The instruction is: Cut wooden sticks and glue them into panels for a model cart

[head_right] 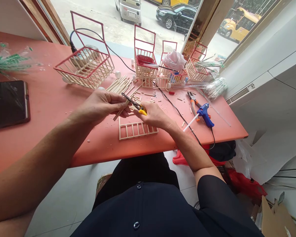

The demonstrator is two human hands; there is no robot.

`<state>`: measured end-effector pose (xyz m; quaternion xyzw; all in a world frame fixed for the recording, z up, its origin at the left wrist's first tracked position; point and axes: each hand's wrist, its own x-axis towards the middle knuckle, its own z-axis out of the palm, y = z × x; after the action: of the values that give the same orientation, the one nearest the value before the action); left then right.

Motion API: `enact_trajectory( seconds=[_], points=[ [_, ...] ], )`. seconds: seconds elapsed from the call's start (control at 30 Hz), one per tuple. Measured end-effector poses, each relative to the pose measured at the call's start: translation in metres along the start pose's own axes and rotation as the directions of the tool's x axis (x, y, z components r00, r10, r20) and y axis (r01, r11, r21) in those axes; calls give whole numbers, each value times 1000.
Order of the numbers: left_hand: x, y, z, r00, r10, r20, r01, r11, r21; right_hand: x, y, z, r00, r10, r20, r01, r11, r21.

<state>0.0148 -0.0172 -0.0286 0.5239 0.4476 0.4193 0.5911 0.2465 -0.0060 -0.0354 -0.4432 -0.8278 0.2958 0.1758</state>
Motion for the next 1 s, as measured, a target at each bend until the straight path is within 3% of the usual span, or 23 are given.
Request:
enact_trajectory(
  seconds=[0.27,0.4,0.67,1.0],
  points=[
    [-1,-3,-2,993,96,62,-98,995,21,-2,-3,-2,998,6,-55,-8,999,-33],
    [-1,-3,0,992,120,24,-121,992,35,1,0,-3,998,7,-63,-11,998,-66],
    [-2,-2,9,991,137,-12,-136,990,48,5,7,-15,994,25,102,-27,999,20],
    [-3,-6,17,991,104,-82,-101,994,46,4,10,-15,996,48,78,-51,998,41]
  ],
)
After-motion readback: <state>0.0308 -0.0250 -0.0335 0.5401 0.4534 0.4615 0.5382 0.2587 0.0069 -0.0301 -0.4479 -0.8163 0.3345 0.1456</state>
